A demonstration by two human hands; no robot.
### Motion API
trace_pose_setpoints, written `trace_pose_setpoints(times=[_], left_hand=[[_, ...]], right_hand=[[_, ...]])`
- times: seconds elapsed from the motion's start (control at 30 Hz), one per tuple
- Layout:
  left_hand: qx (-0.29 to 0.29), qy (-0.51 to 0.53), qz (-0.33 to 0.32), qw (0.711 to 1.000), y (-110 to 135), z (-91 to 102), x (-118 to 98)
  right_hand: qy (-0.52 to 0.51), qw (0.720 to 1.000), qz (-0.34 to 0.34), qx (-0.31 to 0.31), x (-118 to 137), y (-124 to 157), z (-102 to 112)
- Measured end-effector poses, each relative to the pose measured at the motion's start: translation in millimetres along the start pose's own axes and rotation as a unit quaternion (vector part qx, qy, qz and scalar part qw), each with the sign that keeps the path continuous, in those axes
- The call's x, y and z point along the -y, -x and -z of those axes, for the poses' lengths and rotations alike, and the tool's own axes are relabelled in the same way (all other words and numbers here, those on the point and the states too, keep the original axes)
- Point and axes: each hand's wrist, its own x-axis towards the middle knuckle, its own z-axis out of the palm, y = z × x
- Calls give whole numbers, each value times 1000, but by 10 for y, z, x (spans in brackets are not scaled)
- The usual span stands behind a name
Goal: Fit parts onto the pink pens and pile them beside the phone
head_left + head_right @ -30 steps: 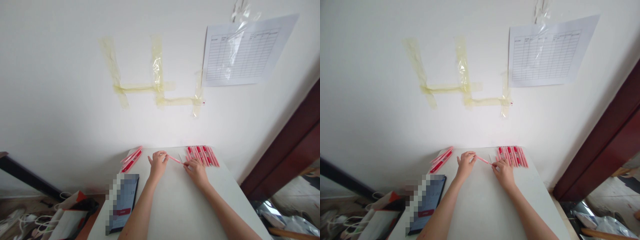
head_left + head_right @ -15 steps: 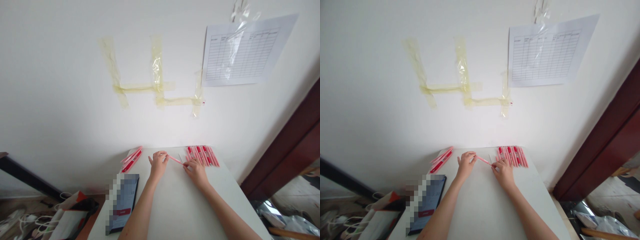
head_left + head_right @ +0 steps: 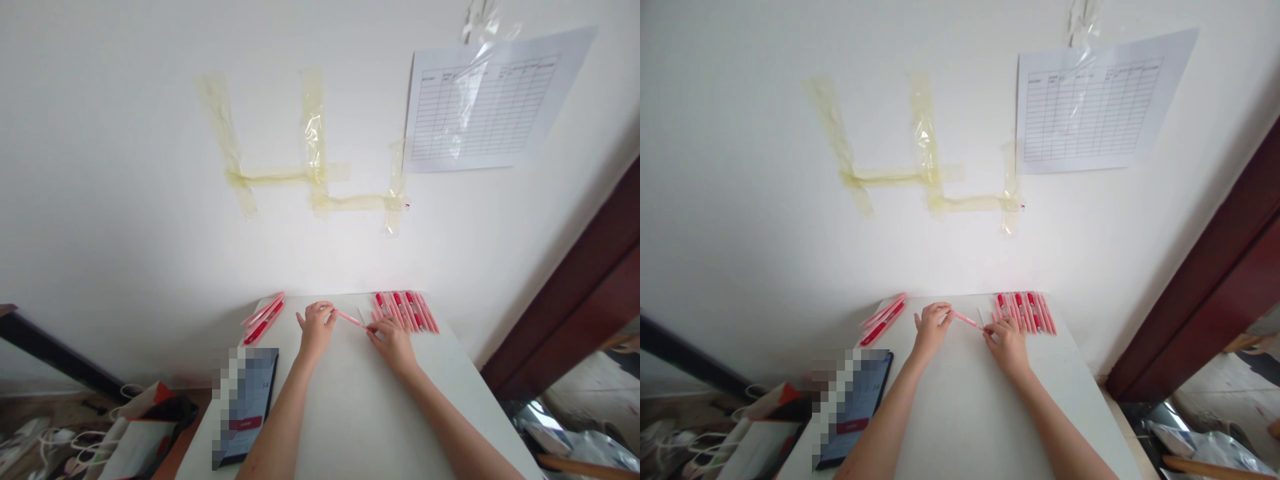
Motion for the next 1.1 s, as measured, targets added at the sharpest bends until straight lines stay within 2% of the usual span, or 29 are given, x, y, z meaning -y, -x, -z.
trace_pose_setpoints(times=[1.1], left_hand=[[3, -1, -2, 1000, 2, 4, -2]], right_hand=[[12, 1000, -7, -16, 2, 11, -1]])
